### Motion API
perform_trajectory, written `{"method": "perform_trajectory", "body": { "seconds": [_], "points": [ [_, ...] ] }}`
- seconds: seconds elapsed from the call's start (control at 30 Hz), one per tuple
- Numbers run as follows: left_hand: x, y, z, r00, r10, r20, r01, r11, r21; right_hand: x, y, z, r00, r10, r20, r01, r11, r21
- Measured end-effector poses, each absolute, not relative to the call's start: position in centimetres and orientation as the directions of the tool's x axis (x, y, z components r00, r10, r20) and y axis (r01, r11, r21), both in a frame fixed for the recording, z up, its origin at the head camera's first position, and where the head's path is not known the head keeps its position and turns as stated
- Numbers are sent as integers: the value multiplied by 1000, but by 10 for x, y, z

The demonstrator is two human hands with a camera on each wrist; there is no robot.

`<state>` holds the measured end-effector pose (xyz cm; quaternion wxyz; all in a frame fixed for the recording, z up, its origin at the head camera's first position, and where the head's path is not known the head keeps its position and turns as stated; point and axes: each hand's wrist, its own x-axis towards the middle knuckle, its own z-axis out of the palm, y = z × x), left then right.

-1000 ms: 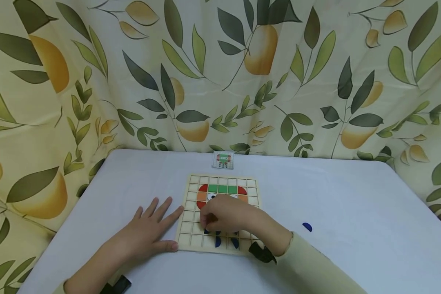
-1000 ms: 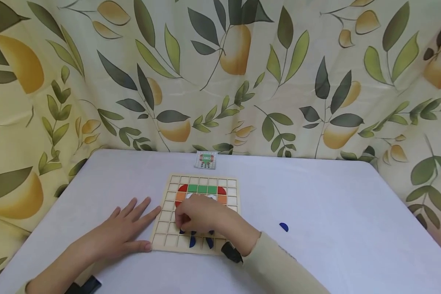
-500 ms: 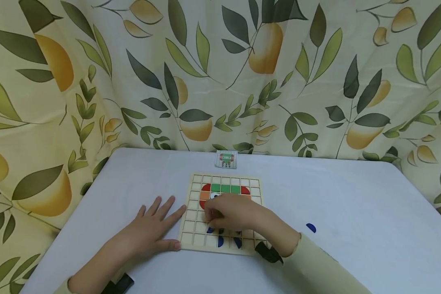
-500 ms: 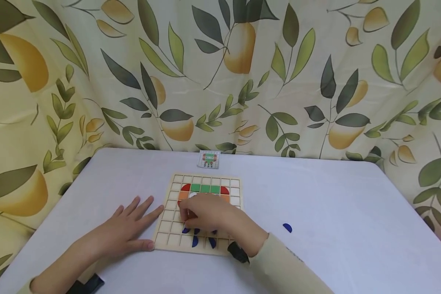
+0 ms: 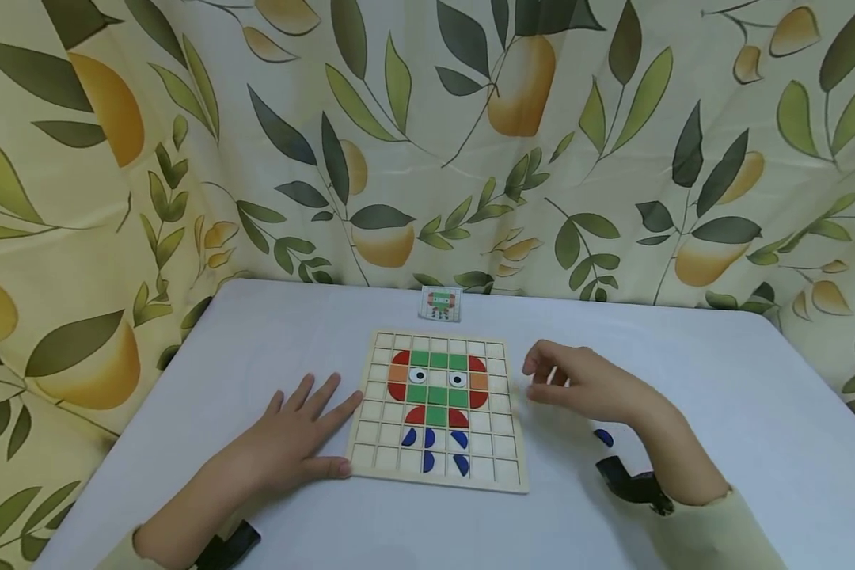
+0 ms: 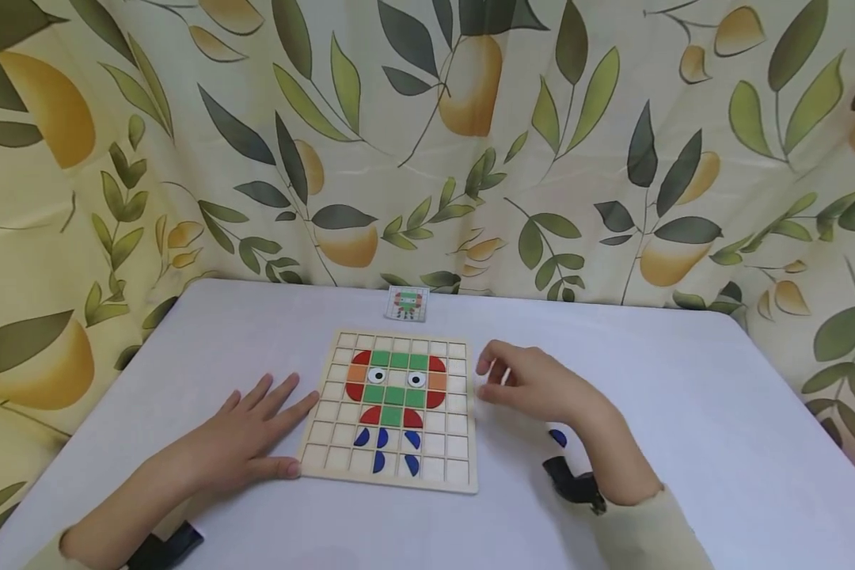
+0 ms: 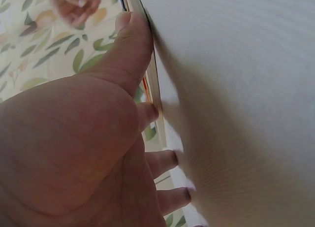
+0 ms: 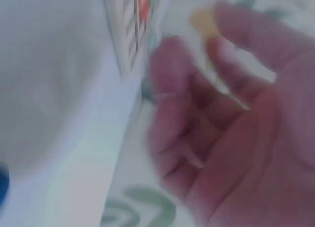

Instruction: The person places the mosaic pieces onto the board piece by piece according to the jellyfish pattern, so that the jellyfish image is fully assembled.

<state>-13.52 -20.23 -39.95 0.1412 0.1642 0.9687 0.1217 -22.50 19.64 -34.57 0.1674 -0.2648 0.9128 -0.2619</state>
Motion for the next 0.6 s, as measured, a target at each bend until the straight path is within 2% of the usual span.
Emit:
{"method": "perform_trajectory", "body": {
  "seconds": [0.17, 0.33, 0.43, 0.6],
  "points": [
    [-135, -202, -401, -908, 351, -228, 284, 917, 280, -222, 228, -343, -797, -504, -333, -299, 808, -507],
    [-134, -202, -402, -910, 354, -215, 290, 916, 279, -216, 239, -344, -814, -337, -473, -161, 913, -374],
    [-133, -203, -401, -909, 358, -212, 295, 914, 278, -217, 241, -347, -812, -279, -512, -117, 938, -326],
    [-133, -203, -400, -907, 363, -213, 300, 913, 278, -218, 243, -352, -816, -281, -505, -113, 935, -337]
  ]
}}
